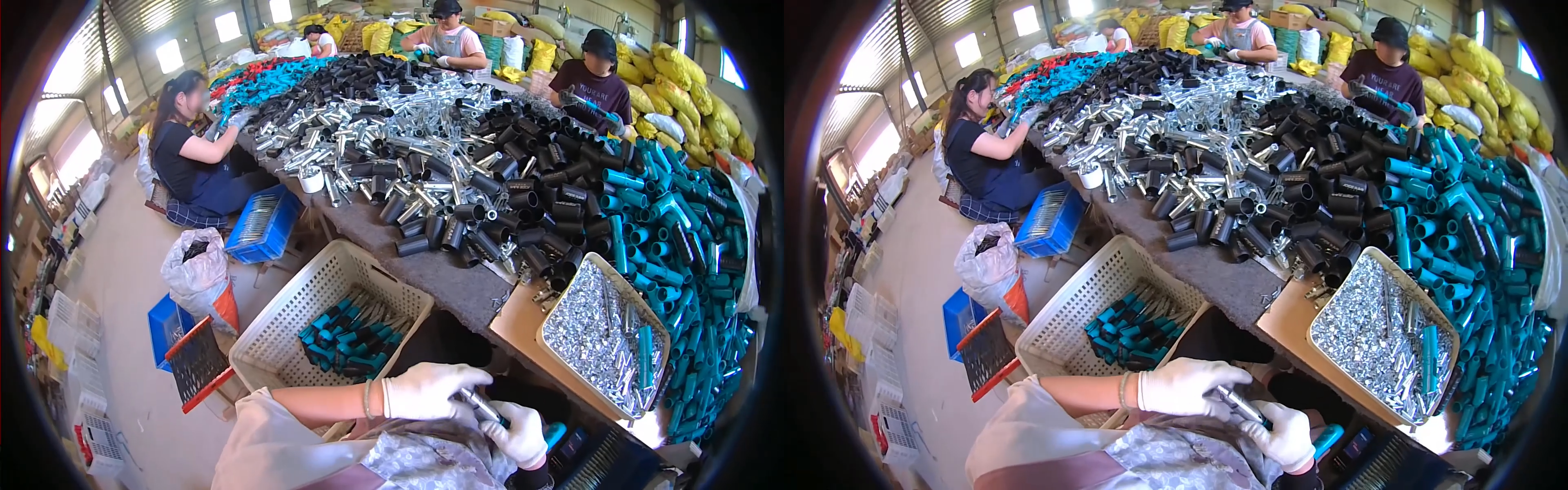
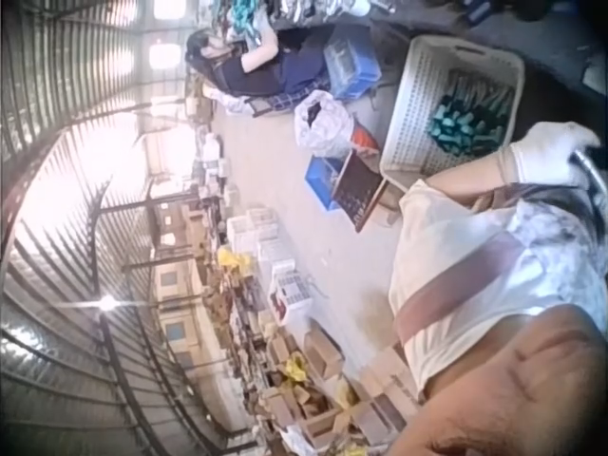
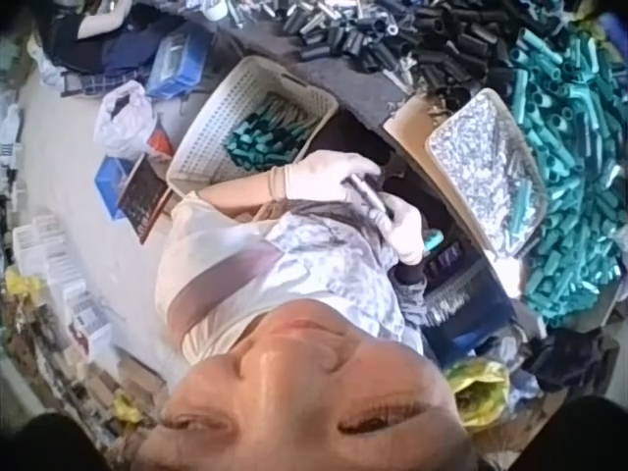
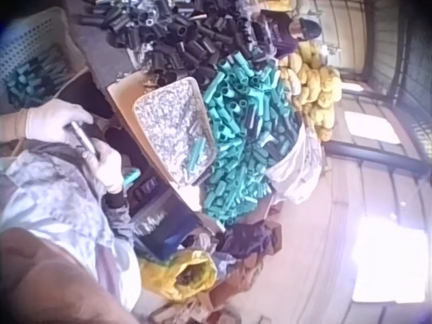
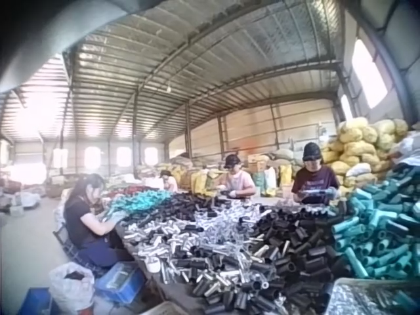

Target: Assembling hardware components by fitting plastic handles onto metal parts and sorting them into bins.

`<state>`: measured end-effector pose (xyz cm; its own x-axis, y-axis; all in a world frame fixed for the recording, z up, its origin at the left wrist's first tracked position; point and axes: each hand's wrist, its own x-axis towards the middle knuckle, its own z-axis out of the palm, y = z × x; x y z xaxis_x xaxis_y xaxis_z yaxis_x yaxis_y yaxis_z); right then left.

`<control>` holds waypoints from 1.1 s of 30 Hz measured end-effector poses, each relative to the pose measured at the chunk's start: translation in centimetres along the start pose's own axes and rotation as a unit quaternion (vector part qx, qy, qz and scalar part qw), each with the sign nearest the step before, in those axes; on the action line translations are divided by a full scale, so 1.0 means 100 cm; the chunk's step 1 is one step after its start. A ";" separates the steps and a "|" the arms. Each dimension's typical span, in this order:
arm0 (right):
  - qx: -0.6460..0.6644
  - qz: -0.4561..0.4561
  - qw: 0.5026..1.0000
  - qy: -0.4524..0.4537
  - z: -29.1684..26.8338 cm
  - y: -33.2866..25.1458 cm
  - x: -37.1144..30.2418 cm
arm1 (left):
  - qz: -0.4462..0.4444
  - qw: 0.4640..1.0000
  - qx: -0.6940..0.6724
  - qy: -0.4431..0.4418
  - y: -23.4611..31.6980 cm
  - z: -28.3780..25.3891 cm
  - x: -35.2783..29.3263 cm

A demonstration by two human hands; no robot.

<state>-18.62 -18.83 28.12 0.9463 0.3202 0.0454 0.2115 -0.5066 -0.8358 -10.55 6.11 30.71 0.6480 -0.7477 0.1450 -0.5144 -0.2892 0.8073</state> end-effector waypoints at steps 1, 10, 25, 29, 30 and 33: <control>-0.028 0.009 1.000 0.003 0.000 0.000 0.000 | -0.056 0.997 0.012 -0.057 -0.002 -0.003 0.003; -0.023 0.020 0.999 0.010 0.001 -0.010 -0.002 | -0.014 0.999 0.012 -0.034 0.011 0.001 0.000; 0.056 -0.022 0.996 -0.059 -0.010 0.001 -0.007 | 0.052 0.998 -0.022 0.004 0.018 0.003 0.009; 0.183 -0.062 0.974 0.117 -0.009 -0.005 -0.020 | 0.011 0.937 -0.346 0.048 0.000 0.032 0.010; 0.403 -0.108 0.899 0.135 -0.004 -0.007 -0.018 | 0.041 0.953 -0.298 -0.031 -0.009 0.031 0.022; 0.648 -0.076 0.661 0.372 0.002 -0.029 -0.007 | 0.155 0.981 0.080 -0.089 -0.023 0.018 0.010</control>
<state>-19.90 -17.41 30.39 0.8989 -0.4366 0.0360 0.3862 0.7510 -0.5356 -9.76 4.97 28.01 0.3463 -0.9026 0.2556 -0.7620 -0.1117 0.6379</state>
